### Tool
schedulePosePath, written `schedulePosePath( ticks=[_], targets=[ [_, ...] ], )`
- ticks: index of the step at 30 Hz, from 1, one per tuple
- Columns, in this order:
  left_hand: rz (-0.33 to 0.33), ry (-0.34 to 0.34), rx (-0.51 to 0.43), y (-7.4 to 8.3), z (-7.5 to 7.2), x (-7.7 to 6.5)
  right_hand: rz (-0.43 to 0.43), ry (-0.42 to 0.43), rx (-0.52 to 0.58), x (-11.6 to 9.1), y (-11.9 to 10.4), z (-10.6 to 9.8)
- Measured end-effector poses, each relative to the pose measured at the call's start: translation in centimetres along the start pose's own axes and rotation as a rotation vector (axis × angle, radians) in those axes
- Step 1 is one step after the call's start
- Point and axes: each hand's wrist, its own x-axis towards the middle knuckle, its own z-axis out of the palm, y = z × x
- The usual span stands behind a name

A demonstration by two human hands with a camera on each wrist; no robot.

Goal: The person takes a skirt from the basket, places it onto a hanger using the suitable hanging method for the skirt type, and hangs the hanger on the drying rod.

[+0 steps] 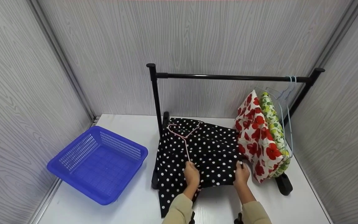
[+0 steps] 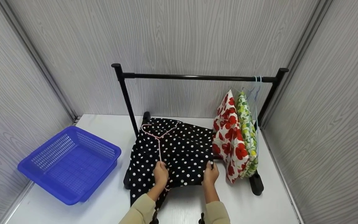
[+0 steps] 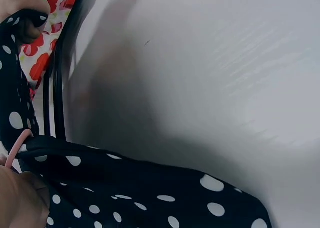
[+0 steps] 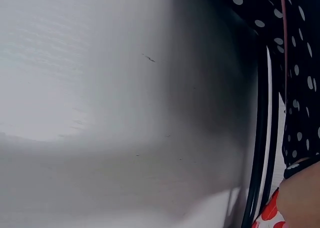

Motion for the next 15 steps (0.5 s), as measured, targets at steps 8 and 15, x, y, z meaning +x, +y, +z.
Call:
schedulePosePath(
  ticks=[8,15],
  targets=[
    [0.024,-0.038,0.018,-0.9,-0.3,0.2,0.067,-0.033,0.084,5.7,4.0,-2.2],
    [0.041,-0.037,-0.003,-1.7,-0.8,0.9,0.078,-0.033,-0.019,0.5,0.8,-1.9]
  ],
)
